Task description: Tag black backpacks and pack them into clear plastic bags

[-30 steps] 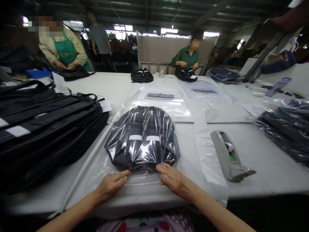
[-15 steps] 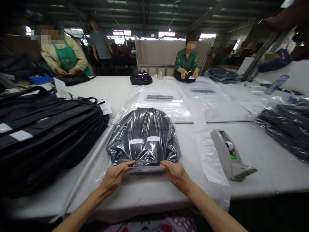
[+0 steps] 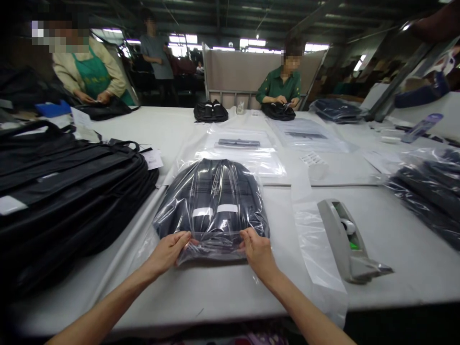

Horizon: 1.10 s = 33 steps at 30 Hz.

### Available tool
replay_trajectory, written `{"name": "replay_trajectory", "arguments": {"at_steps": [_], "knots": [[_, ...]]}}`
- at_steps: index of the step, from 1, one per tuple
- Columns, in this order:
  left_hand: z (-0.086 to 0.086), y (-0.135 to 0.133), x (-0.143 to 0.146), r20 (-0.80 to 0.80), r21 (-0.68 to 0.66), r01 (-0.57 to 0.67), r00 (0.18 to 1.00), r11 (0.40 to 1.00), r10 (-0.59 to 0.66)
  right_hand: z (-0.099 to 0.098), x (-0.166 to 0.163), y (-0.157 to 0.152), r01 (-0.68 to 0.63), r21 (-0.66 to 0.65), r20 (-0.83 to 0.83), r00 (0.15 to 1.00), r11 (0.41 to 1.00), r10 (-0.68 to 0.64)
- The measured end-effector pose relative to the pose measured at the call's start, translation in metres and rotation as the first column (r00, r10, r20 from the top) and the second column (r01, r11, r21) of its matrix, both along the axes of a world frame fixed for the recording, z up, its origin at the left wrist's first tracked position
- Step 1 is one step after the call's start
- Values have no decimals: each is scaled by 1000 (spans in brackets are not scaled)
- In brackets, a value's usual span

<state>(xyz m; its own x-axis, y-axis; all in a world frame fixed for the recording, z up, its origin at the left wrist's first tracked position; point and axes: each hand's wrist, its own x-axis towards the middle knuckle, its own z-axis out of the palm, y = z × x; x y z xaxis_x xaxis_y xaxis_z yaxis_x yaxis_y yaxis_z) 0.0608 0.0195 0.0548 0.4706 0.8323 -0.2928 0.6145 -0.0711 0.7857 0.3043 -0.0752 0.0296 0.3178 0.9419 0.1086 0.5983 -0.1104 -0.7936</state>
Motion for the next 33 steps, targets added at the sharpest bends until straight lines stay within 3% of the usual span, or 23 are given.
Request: {"name": "replay_trajectory", "arguments": {"at_steps": [3,7,11,14,17,19,21,24,26,30,33], "knots": [[0,9,6,-169,30,42,985,999,-37,9,3,13,-15,-186,95,995,982,33],[1,20,15,-330,89,115,941,989,-79,23,8,33,-70,-418,263,945,906,194],[7,31,26,-495,154,284,851,946,-175,40,6,47,-58,-469,357,900,882,249],[14,35,34,-593,144,428,759,892,-269,50,3,51,-30,-468,555,768,883,320],[17,36,39,-648,126,509,692,852,-318,52,10,53,-93,-424,669,638,901,381],[16,36,41,-666,128,521,676,844,-317,50,21,51,-167,-351,629,687,921,364],[13,35,40,-675,140,509,677,850,-294,49,37,43,-233,-271,500,795,934,343],[10,35,39,-681,153,491,682,857,-269,50,62,12,-325,-106,340,876,940,341],[9,36,39,-681,151,504,677,850,-281,46,73,-18,-396,6,445,824,918,352],[12,36,40,-675,145,522,673,841,-302,20,72,-65,-470,73,732,625,879,273],[13,35,40,-666,146,497,689,855,-287,5,61,-68,-440,223,711,684,870,163]]}}
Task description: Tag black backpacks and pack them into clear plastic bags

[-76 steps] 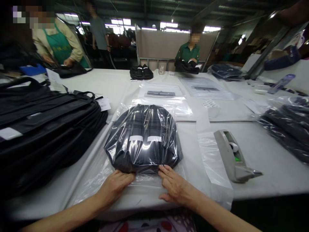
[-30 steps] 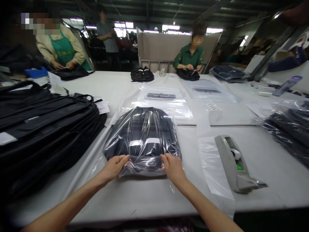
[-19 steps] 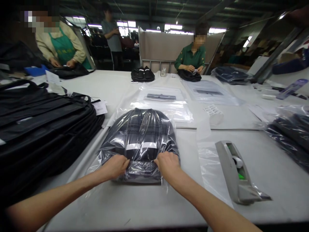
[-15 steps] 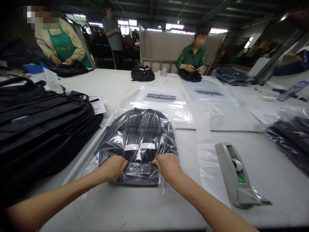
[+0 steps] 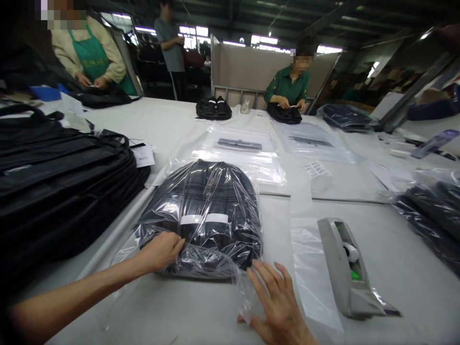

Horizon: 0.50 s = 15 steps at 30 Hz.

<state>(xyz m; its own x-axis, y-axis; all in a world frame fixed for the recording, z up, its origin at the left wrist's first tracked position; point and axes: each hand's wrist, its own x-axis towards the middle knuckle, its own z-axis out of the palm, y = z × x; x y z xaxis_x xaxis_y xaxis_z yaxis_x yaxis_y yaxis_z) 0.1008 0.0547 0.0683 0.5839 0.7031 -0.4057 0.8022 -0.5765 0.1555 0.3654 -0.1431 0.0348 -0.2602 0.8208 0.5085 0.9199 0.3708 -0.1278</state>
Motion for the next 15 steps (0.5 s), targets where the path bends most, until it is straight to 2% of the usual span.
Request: {"name": "replay_trajectory", "arguments": {"at_steps": [2,3,5,7,9,11,15], "knots": [[-1,-1,-1,19,-1,-24,1000,1000,24,1,-6,10,21,-9,-207,978,1000,-22],[-1,-1,-1,31,-1,-37,999,999,37,5,-7,16,37,-63,-337,940,997,-56],[-3,-1,-2,56,-6,-64,996,998,65,13,-8,28,73,-232,-583,788,970,-199],[-4,0,-4,79,-24,-88,993,996,90,20,-5,35,75,-382,-731,585,921,-350],[-4,1,-5,99,-52,-100,990,994,105,21,0,39,59,-445,-797,430,894,-425],[-3,3,-6,120,-95,-125,983,988,136,19,4,42,64,-446,-830,344,893,-439],[-2,5,-8,185,-247,-218,946,944,267,1,6,54,170,-463,-859,158,870,-488]]}}
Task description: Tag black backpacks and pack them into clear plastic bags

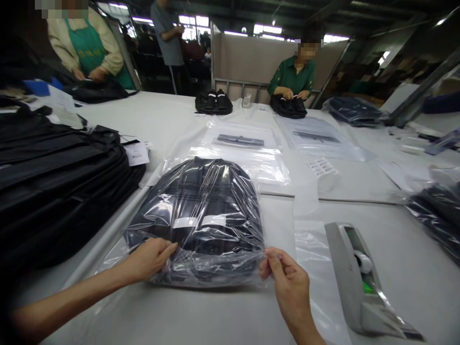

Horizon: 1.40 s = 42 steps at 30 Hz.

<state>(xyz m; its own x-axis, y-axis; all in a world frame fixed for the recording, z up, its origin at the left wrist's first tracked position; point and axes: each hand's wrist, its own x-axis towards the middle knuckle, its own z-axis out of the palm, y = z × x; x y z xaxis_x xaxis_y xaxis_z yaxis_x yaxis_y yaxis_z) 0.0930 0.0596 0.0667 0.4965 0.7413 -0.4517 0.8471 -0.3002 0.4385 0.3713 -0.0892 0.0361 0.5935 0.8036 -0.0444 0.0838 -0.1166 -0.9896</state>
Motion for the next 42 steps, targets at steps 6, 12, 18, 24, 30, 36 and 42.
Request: {"name": "replay_trajectory", "arguments": {"at_steps": [6,12,18,24,30,36,42], "knots": [[0,-3,-2,56,-90,-148,987,985,154,-18,-9,7,129,-144,33,992,981,-125],[-5,-6,-5,110,-102,-211,969,972,222,-11,-6,-3,287,-107,521,832,952,-193],[-11,-3,-1,129,-122,-204,967,971,219,-28,1,25,214,-258,413,906,942,-93],[-13,-3,-1,123,-86,-182,974,980,191,-27,21,27,150,-299,266,962,942,-69],[-8,-4,2,110,-3,-179,978,984,178,16,13,8,315,-170,363,901,934,-238],[-7,-6,0,151,-68,-186,969,980,194,46,-93,30,-302,334,618,786,893,35],[-4,-4,-9,223,-232,-145,955,962,198,19,-126,102,-838,-57,610,401,543,683]]}}
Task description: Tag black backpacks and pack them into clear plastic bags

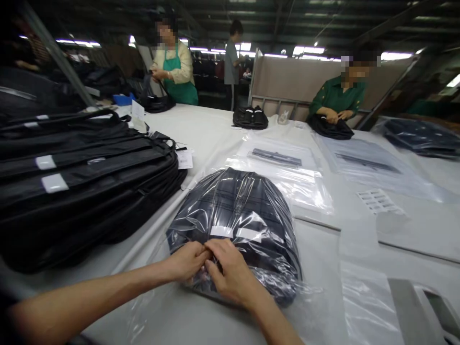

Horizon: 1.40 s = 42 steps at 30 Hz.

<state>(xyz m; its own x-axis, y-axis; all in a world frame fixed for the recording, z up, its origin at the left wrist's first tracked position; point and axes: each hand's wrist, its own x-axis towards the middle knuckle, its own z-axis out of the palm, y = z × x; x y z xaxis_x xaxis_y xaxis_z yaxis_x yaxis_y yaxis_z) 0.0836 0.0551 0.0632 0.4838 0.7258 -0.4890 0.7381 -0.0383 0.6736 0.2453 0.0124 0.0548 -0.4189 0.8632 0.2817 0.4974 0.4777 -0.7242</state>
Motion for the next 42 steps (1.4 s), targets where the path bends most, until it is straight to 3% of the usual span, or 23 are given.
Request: {"name": "replay_trajectory", "arguments": {"at_steps": [2,5,13,17,20,23,25,27,29,31,32,33,34,36,37,38,40,42], "knots": [[4,2,-4,90,-119,19,996,993,-8,-4,3,7,-44,-73,23,999,996,45],[12,5,-9,248,-288,64,969,955,9,-4,5,8,-7,-144,36,999,990,13],[23,6,-15,219,-324,63,976,944,10,0,0,10,2,-238,55,998,971,11],[30,1,-10,136,-49,134,983,990,-127,-6,4,8,-28,-152,-8,1000,988,27],[55,-2,-23,121,250,179,969,951,-215,-11,6,7,-26,-121,-42,999,992,21],[79,-11,-70,232,405,116,946,907,-225,-14,7,6,-32,-130,-70,997,991,23],[80,-28,-111,240,442,109,942,891,-234,-14,7,6,-29,-126,-93,996,992,18],[63,-49,-145,166,609,58,966,791,-198,-14,6,7,-29,-112,-115,993,993,16],[36,-68,-160,37,810,62,987,584,-155,-13,6,7,-35,-98,-125,992,995,23],[9,-78,-156,-14,919,74,988,387,-156,-12,6,8,-31,-87,-124,992,996,20],[-1,-78,-148,-4,941,67,982,331,-188,-11,6,7,-26,-83,-122,992,996,15],[-9,-76,-137,36,947,45,969,318,-244,-11,6,7,-19,-80,-120,993,997,9],[-14,-71,-126,111,936,-3,951,351,-288,-11,7,7,-9,-78,-118,993,997,0],[-20,-59,-108,354,828,-213,916,519,-190,-11,8,6,24,-81,-109,993,996,-32],[-23,-52,-101,480,704,-368,877,608,-24,-12,8,6,47,-84,-99,994,995,-55],[-27,-45,-97,563,536,-534,803,654,194,-13,8,5,73,-91,-86,993,993,-81],[-37,-35,-93,561,203,-772,596,603,574,-15,8,6,127,-117,-55,989,985,-134],[-50,-28,-93,497,-13,-837,469,547,730,-16,6,8,163,-156,-22,985,974,-168]]}}
